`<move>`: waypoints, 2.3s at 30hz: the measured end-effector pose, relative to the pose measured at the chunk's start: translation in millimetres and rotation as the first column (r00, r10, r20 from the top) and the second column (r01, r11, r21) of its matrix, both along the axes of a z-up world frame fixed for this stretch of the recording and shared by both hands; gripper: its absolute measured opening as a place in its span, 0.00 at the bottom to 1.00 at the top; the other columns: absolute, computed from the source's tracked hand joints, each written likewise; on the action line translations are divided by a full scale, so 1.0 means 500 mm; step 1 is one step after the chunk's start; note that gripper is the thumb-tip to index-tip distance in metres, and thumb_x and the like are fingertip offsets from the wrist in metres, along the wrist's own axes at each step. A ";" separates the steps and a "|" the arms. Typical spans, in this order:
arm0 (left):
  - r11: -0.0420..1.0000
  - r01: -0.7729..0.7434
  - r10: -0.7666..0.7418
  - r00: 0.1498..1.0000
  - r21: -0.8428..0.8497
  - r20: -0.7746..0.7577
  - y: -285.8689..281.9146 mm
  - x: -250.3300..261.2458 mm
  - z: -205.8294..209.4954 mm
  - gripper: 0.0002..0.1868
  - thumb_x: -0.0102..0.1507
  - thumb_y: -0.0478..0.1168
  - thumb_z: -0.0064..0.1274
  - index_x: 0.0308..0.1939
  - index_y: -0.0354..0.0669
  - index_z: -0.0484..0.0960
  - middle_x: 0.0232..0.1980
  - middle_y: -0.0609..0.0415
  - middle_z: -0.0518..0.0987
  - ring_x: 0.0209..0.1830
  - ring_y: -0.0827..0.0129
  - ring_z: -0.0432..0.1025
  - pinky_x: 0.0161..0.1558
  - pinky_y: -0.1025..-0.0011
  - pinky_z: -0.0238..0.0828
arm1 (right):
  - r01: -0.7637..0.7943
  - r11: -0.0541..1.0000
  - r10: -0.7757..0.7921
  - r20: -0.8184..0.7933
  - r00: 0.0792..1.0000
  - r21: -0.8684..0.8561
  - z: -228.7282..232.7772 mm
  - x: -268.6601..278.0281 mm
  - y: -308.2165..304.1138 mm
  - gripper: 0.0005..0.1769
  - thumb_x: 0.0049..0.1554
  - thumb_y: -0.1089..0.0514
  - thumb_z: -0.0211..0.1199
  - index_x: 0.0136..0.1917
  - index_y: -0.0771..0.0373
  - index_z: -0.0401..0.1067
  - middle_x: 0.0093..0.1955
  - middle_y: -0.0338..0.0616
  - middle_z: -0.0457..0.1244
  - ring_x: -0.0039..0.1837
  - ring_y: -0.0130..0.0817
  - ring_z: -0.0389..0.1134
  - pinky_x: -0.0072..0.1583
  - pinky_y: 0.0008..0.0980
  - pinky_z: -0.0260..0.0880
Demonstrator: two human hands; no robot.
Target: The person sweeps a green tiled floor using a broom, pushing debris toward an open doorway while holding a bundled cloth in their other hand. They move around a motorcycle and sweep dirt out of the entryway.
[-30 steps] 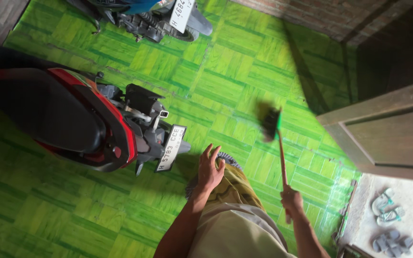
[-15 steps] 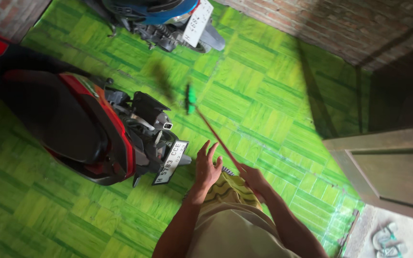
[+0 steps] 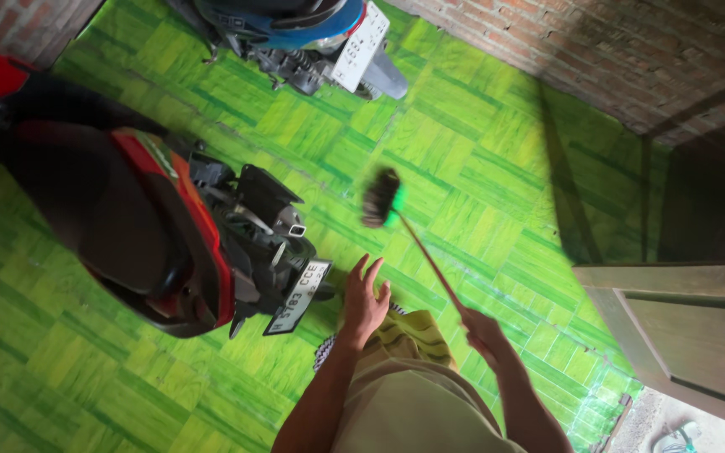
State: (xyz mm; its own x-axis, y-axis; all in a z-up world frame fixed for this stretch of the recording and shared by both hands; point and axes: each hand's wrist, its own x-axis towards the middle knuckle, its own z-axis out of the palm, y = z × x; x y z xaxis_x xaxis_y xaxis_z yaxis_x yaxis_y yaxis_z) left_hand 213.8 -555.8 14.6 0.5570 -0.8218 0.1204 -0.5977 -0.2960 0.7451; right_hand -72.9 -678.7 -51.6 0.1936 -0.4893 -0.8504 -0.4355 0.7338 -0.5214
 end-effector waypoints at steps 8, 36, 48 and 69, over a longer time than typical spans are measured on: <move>0.995 0.090 -0.090 0.996 0.037 -0.003 -0.064 0.032 -0.008 0.31 0.61 0.38 0.58 0.69 0.48 0.70 0.73 0.39 0.64 0.68 0.41 0.63 0.66 0.49 0.62 | -0.038 0.995 -0.008 -0.461 0.887 -0.090 0.076 -0.109 0.023 0.14 0.59 0.55 0.62 0.57 0.63 0.77 0.31 0.45 0.63 0.28 0.32 0.60 0.31 0.37 0.62; 0.985 -0.137 0.132 0.990 0.109 0.050 -0.043 0.382 -0.001 0.34 0.62 0.38 0.58 0.72 0.45 0.66 0.73 0.38 0.63 0.71 0.41 0.61 0.68 0.49 0.60 | -0.383 0.918 0.393 0.342 0.854 -0.097 -0.122 0.971 -0.132 0.24 0.57 0.63 0.67 0.67 0.67 0.73 0.36 0.41 0.67 0.30 0.24 0.63 0.31 0.29 0.63; 0.986 0.096 -0.087 0.994 0.139 -0.065 -0.132 0.373 0.002 0.32 0.60 0.38 0.58 0.69 0.47 0.70 0.72 0.39 0.67 0.67 0.40 0.64 0.66 0.48 0.62 | 0.130 0.988 -0.134 0.041 0.990 0.084 -0.050 0.453 -0.127 0.17 0.59 0.53 0.61 0.57 0.66 0.75 0.34 0.39 0.63 0.28 0.27 0.58 0.32 0.30 0.59; 0.906 0.422 -0.420 0.906 0.031 -0.055 -0.207 0.280 0.029 0.32 0.62 0.38 0.56 0.71 0.47 0.69 0.72 0.38 0.65 0.68 0.40 0.65 0.72 0.44 0.55 | -0.028 0.998 0.004 -0.394 0.919 -0.054 0.165 0.195 0.110 0.29 0.60 0.56 0.63 0.74 0.47 0.69 0.36 0.53 0.69 0.28 0.32 0.62 0.33 0.36 0.68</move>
State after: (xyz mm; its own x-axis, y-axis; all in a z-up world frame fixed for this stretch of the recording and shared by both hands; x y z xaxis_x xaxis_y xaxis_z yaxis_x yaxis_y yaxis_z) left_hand 354.0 -659.6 29.2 0.1621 -0.9847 0.0641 -0.6389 -0.0553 0.7673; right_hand 24.6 -623.4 31.0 -0.1422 -0.5393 -0.8300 -0.6256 0.6988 -0.3468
